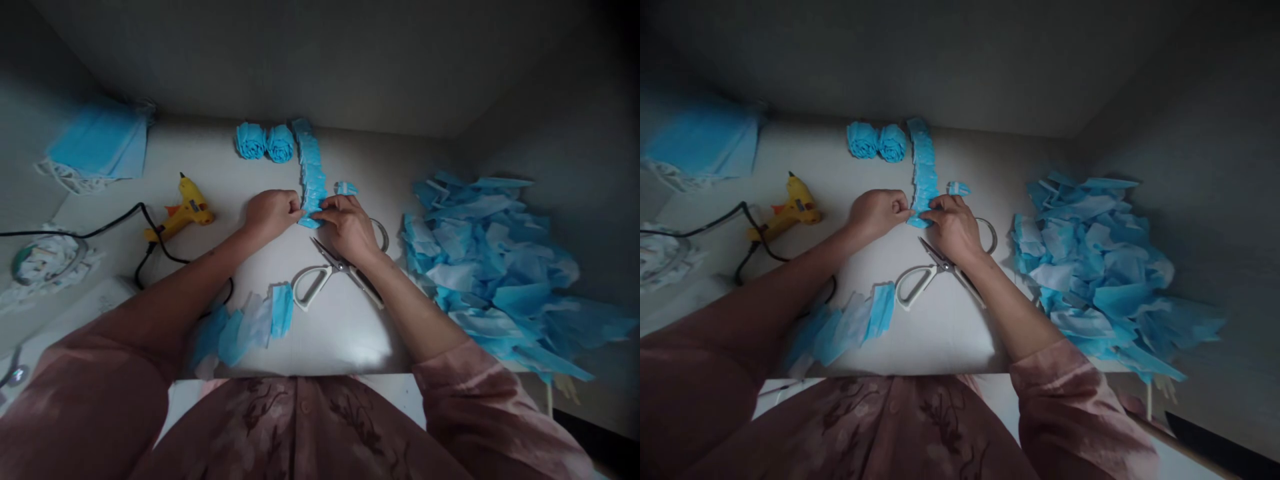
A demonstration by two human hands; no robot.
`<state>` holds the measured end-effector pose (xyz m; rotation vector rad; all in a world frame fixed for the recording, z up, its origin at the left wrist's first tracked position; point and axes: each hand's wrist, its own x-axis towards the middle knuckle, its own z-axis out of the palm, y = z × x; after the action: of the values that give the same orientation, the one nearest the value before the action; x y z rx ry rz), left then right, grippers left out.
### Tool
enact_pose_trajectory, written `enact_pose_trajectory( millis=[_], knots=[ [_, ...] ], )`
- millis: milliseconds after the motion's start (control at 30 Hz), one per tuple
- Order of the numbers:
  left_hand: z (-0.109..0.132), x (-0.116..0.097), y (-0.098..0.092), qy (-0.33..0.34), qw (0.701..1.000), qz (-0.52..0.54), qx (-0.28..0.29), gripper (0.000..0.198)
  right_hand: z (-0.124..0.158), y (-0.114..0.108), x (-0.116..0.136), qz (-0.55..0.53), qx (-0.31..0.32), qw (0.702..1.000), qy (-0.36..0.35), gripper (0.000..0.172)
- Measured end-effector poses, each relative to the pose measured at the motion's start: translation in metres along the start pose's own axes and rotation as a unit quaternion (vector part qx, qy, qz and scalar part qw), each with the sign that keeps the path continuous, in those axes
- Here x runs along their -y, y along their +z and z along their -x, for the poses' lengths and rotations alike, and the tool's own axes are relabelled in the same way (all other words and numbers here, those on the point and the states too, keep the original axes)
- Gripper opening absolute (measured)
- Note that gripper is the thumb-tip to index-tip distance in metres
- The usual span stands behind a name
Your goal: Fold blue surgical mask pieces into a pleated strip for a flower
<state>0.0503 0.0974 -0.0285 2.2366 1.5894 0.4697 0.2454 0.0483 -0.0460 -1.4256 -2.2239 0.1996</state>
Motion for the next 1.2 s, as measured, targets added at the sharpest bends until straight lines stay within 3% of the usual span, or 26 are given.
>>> enact_pose_trajectory(
  millis=[233, 467, 700, 1000, 1200],
  knots=[
    [-0.001, 0.002, 0.002, 0.006, 1.000, -0.001, 0.003, 0.009, 0.005, -0.004, -0.003, -0.039, -0.080, 0.996, 0.014, 0.043],
    [-0.001, 0.004, 0.004, 0.015, 1.000, -0.001, -0.004, 0.009, 0.000, -0.004, 0.003, 0.000, -0.009, 1.000, 0.014, 0.040],
    [-0.001, 0.005, 0.004, 0.021, 1.000, -0.015, 0.003, 0.013, 0.004, -0.007, 0.004, -0.003, -0.056, 0.998, -0.004, 0.041],
    [-0.003, 0.008, 0.000, 0.025, 0.999, 0.040, -0.002, 0.014, 0.001, -0.003, 0.004, 0.020, 0.001, 1.000, -0.009, 0.041],
    [-0.007, 0.016, -0.005, 0.020, 0.994, 0.090, 0.050, 0.017, 0.001, -0.003, 0.002, 0.027, -0.002, 1.000, -0.011, 0.044]
  ],
)
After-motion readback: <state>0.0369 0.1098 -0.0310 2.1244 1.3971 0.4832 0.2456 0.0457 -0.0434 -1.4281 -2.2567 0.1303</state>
